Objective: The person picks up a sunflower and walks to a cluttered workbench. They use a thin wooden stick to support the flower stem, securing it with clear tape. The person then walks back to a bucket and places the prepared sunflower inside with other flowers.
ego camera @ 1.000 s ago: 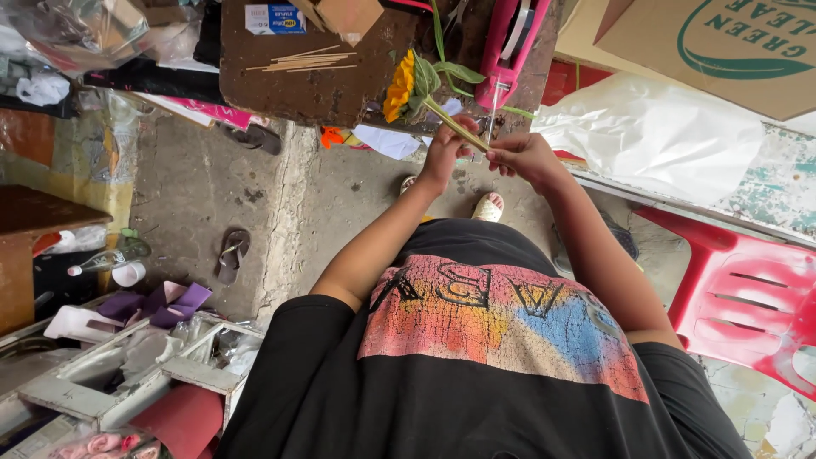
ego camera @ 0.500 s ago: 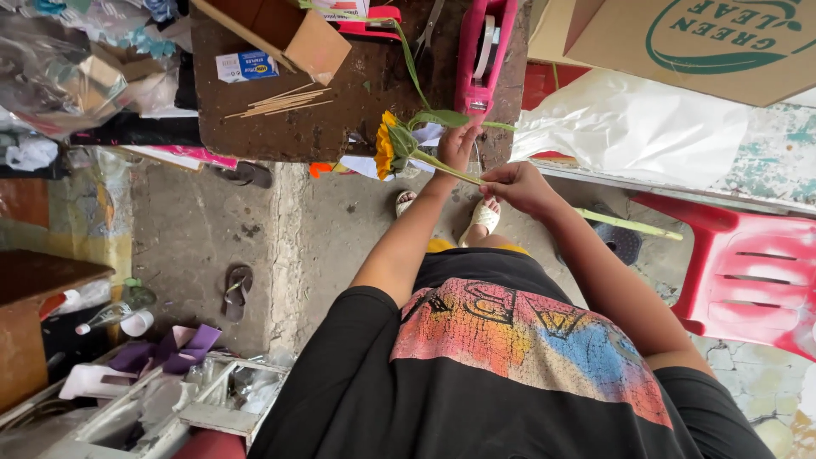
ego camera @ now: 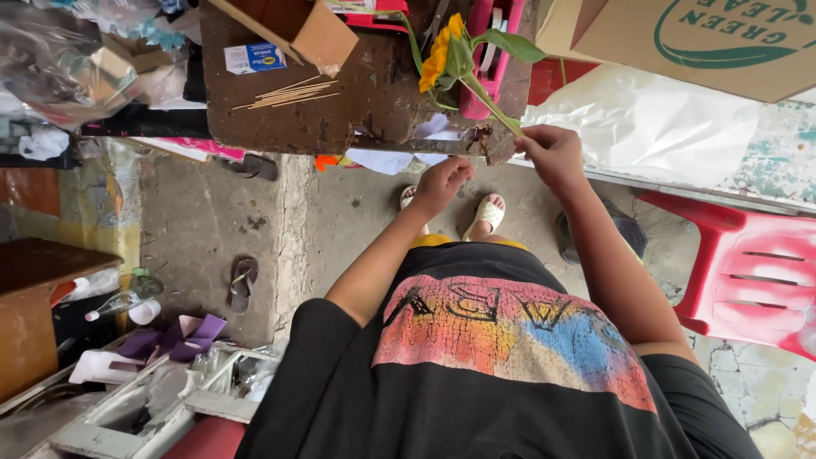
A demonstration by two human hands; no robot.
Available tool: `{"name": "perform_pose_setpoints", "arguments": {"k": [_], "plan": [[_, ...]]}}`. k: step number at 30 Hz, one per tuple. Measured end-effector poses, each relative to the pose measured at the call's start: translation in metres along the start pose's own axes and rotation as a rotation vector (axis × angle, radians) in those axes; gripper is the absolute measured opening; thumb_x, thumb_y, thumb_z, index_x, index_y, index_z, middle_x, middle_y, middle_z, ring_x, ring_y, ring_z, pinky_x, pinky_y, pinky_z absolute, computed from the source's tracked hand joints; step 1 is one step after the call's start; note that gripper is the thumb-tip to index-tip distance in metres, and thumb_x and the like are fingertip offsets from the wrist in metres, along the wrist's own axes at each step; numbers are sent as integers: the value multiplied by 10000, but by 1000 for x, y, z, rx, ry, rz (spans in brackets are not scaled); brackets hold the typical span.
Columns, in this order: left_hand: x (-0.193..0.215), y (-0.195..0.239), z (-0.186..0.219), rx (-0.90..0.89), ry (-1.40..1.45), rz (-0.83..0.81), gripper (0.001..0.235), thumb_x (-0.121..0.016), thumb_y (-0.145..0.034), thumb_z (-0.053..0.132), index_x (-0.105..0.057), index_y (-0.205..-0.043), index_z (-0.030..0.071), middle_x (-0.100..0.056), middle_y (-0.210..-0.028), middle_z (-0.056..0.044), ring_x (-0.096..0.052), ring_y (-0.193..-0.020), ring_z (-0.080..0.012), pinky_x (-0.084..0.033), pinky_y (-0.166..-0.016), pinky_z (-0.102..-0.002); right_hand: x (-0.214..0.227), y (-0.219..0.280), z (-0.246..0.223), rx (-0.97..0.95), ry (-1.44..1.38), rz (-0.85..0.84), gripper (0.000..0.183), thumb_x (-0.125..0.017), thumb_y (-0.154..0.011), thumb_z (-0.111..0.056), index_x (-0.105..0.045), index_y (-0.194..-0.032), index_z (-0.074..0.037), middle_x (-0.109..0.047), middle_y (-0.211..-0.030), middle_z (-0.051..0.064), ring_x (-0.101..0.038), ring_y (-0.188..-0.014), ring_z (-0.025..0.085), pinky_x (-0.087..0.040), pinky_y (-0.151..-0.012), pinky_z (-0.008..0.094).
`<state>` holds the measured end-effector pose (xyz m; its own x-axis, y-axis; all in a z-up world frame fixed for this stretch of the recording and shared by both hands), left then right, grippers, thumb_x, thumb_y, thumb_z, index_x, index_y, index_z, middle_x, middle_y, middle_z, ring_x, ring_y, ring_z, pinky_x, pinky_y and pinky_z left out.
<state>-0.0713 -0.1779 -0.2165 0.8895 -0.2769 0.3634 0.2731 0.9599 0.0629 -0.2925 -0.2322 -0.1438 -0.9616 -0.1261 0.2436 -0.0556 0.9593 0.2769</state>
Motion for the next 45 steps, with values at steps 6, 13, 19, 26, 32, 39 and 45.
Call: {"name": "perform_pose_setpoints", "arguments": {"k": [6, 13, 19, 26, 32, 39, 45], "plan": [[42, 37, 101, 34, 149, -33, 153, -668, -1009, 287, -753, -891, 242, -744, -745, 92, -714, -756, -102, -571, -768, -260, -21, 9, 16, -5, 272, 40, 211, -857, -915, -236, -806, -1107, -165, -774, -898, 72, -759, -871, 225, -578, -788, 321], [50, -33, 154, 61, 214, -20, 193, -626, -977, 287, -740, -879, 167, -775, -758, -37, -752, -730, -155, -626, -696, -325, -66, 41, 13, 167, 345, -9, 167, -859, -846, -241, -782, -912, -108, -693, -733, 129, -706, -741, 294, -530, -693, 398], [18, -71, 89, 425, 156, -229, 776, -388, -866, 826, -717, -959, 130, -816, -894, -79, -804, -877, -216, -653, -811, -353, -66, 66, -45, 210, 257, -62, 164, -824, -894, -103, -801, -1048, -50, -747, -893, 213, -733, -892, 401, -564, -795, 417], [58, -2, 193, -248, 440, -244, 273, -515, -1061, 287, -690, -1086, 79, -713, -904, -100, -667, -826, -209, -552, -786, -365, -56, 55, -18, 100, 102, -46, 154, -788, -910, -150, -795, -1043, -72, -727, -780, 134, -646, -700, 164, -533, -676, 348], [86, 9, 119, -328, -233, 72, 364, -763, -909, 303, -657, -1254, 258, -666, -1136, -11, -596, -1097, -302, -508, -936, -468, -55, 65, -37, 24, -78, -103, 242, -785, -944, -98, -752, -1150, 25, -731, -817, 169, -656, -663, 159, -543, -659, 265], [93, -18, 119, -610, -124, 212, 144, -849, -863, 354, -788, -879, 225, -763, -890, 21, -710, -941, -239, -513, -893, -360, -46, 87, -70, 65, -181, -75, 239, -814, -917, -43, -742, -1115, 69, -711, -778, 162, -645, -658, 151, -550, -647, 252], [101, -10, 106, -519, -172, 202, 127, -687, -1000, 372, -678, -955, 254, -696, -973, 76, -644, -1022, -182, -430, -933, -359, -1, 89, -99, 109, -371, 49, 243, -820, -915, -19, -701, -1112, 60, -675, -753, 154, -686, -683, 173, -573, -659, 236]]}}
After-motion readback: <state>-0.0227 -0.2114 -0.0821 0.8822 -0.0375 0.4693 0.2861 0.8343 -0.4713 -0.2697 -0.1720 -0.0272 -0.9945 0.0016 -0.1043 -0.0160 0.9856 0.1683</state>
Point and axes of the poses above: each hand's wrist, its own y-axis away from the middle knuckle, its own x-axis out of the back of the hand, z = x × y, the point moved 8 cm from there along -y, towards the middle knuckle
